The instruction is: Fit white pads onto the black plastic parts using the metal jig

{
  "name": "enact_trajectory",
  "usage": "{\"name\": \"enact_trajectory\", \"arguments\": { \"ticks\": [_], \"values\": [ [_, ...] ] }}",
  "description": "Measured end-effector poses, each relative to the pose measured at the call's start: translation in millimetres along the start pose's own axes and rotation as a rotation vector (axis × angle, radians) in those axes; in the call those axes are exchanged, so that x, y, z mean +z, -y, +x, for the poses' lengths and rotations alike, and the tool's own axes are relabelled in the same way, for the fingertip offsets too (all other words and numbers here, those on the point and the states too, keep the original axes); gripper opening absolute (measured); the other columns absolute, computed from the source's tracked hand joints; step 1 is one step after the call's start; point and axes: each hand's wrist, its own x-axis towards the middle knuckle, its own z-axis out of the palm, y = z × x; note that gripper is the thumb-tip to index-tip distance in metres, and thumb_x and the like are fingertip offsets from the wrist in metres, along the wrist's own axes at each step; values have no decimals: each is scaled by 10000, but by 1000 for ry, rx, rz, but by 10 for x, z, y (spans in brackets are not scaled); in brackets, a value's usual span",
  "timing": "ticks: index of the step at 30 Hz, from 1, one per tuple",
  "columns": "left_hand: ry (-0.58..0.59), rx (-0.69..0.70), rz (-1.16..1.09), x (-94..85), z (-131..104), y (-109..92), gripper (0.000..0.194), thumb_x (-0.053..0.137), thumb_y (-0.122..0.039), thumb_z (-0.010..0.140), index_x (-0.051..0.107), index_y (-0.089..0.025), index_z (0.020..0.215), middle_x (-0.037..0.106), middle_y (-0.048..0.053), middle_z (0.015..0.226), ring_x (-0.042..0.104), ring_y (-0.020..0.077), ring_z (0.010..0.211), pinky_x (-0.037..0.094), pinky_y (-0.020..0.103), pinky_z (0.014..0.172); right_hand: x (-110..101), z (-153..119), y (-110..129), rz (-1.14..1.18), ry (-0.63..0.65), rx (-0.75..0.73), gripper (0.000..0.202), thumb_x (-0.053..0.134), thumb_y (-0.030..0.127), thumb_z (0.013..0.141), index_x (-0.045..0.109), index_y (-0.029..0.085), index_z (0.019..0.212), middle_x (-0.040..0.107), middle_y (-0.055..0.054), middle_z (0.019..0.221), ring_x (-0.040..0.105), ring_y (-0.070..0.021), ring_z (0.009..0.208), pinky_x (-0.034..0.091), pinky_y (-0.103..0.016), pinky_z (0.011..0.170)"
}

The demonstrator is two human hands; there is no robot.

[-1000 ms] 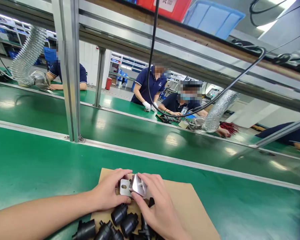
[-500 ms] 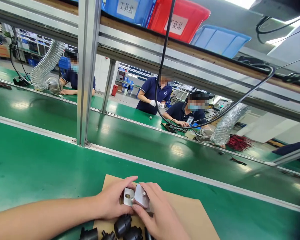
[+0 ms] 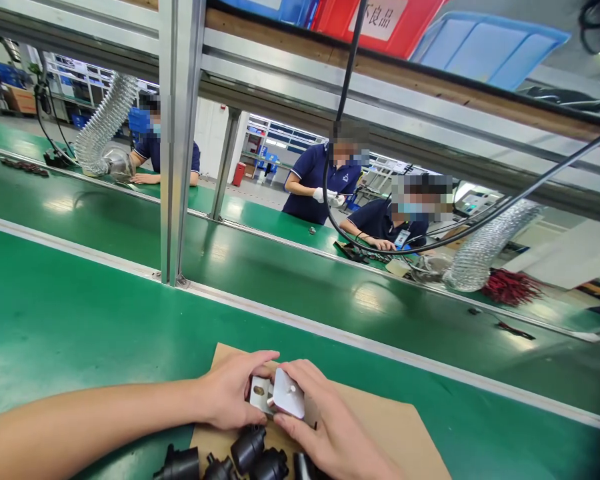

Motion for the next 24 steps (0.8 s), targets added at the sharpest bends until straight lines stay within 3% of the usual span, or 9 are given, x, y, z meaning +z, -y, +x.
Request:
{"name": "enact_trajectory", "arguments": {
  "ticks": [4,9,11,13,14,16,19,22,24],
  "values": [
    [24,-77,14,-47,15,-10,1152,833,-129,621,309,-206,1644,702,130,1388,605,139,767,461,252,645,-176,95,119,-10,186,-4,624,700,164,959,483,316,1525,576,-79,1367,517,-295,1209,413,-490,1111],
    [86,-40,-50,-127,19,65,1283,919,-197,625,213,-291,1692,690,125,1369,589,111,712,453,224,611,-472,293,480,-198,416,44,770,580,-89,794,614,380,1404,613,-23,1306,518,-268,1172,481,-391,977],
    [38,-43,18,-134,7,92,1312,930,-204,628,183,-302,1703,714,99,1278,551,98,686,434,214,599,-488,316,585,-301,418,101,765,681,-13,828,585,389,1472,581,-52,1353,513,-301,1210,482,-406,980],
    [-4,-26,68,-124,-6,109,1320,927,-194,635,167,-310,1708,719,89,1259,554,108,713,419,214,605,-408,295,640,-385,375,291,862,885,191,799,512,316,1566,601,-106,1305,547,-351,1164,492,-444,953],
    [-10,-9,69,-115,-11,115,1307,921,-187,645,170,-316,1707,715,90,1282,584,124,758,427,219,624,-343,275,653,-426,342,391,871,940,298,774,538,247,1545,630,-122,1224,571,-366,1109,495,-459,925],
    [5,26,22,-96,-15,124,1273,904,-167,668,177,-317,1702,692,102,1354,654,166,888,471,239,697,-204,227,660,-487,259,489,654,915,374,817,650,162,1376,661,-125,1085,597,-368,1026,484,-467,890],
    [25,29,-58,-82,-16,120,1221,876,-130,681,206,-297,1688,668,124,1395,693,198,980,531,285,797,-113,181,652,-484,198,402,272,782,233,906,681,168,1150,664,-102,1044,595,-329,999,459,-443,876],
    [34,3,-57,-96,-16,94,1188,844,-86,670,239,-282,1673,663,134,1404,693,181,929,533,286,773,-223,222,629,-444,262,284,301,774,169,888,642,183,1158,660,-87,1086,567,-313,1033,452,-413,854],
    [46,-4,-37,-118,-16,80,1194,841,-79,660,242,-276,1673,662,140,1412,694,179,911,522,284,755,-341,310,600,-468,377,160,468,785,108,849,614,207,1273,662,-73,1134,551,-292,1027,453,-385,845]
  ]
}}
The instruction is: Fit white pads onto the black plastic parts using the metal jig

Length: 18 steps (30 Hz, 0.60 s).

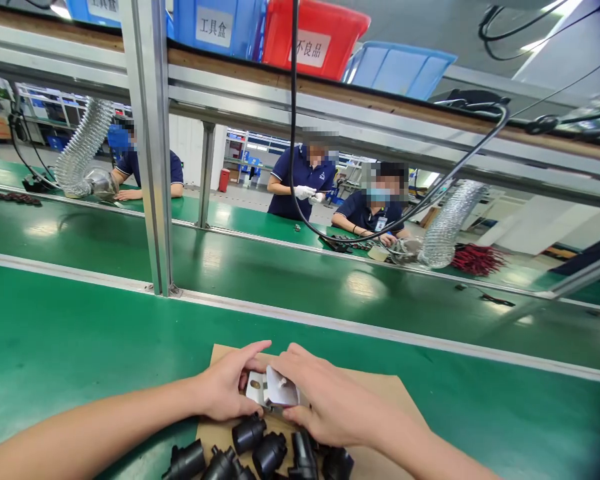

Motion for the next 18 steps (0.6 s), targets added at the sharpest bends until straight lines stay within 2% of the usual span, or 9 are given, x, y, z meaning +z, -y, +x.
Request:
{"name": "enact_trajectory", "arguments": {
  "ticks": [2,5,7,9,11,13,14,16,18],
  "values": [
    [14,0,1,-27,-2,-6,1205,848,-103,663,226,-270,1682,655,152,1419,707,207,952,533,310,788,-106,80,-67,-172,56,-190,581,785,46,811,596,221,1332,662,-66,1194,535,-275,1008,453,-369,838],
    [11,-1,22,-65,-6,-19,1250,872,-163,688,159,-276,1708,663,159,1381,711,232,973,545,329,798,-203,182,-116,-550,10,-507,361,752,64,895,638,213,1203,587,-90,1417,514,-284,1116,446,-372,823],
    [8,-1,43,-77,-7,-53,1285,889,-210,712,97,-290,1720,668,154,1355,707,224,954,542,316,775,-247,191,-101,-714,-34,-625,250,676,101,1003,643,240,1209,549,-93,1472,517,-276,1166,437,-355,776],
    [22,1,57,-70,-5,-107,1316,894,-269,750,9,-300,1723,676,148,1324,705,223,956,541,311,775,-291,160,-42,-729,-33,-544,303,661,179,1053,612,267,1339,630,-113,1311,567,-275,1069,421,-334,702],
    [25,6,70,-47,-2,-162,1348,895,-321,777,-72,-299,1716,682,148,1298,703,219,943,539,307,774,-336,126,50,-609,-7,-265,416,750,383,1027,612,203,1376,678,-111,1096,617,-284,936,419,-331,652],
    [-7,11,88,-25,0,-198,1386,912,-344,773,-110,-302,1709,678,153,1301,692,201,900,529,295,752,-372,121,148,-493,64,-21,603,801,631,932,693,106,1207,696,-125,976,654,-299,835,421,-341,610],
    [-27,13,96,-19,1,-207,1401,924,-344,760,-105,-304,1710,675,154,1309,684,192,883,522,290,743,-384,135,187,-470,100,38,629,798,689,901,725,92,1084,702,-133,930,664,-302,792,419,-345,593],
    [-46,10,107,-21,5,-217,1407,939,-320,738,-72,-297,1716,684,142,1290,664,175,851,510,282,723,-390,185,233,-490,155,13,527,804,629,913,747,108,962,697,-118,817,665,-306,752,416,-345,588],
    [-24,2,115,-42,10,-228,1364,925,-275,743,-25,-269,1722,699,125,1249,646,161,831,499,277,712,-368,253,236,-496,156,-128,387,888,427,859,752,136,1075,713,-96,841,668,-314,844,438,-337,632]
  ]
}}
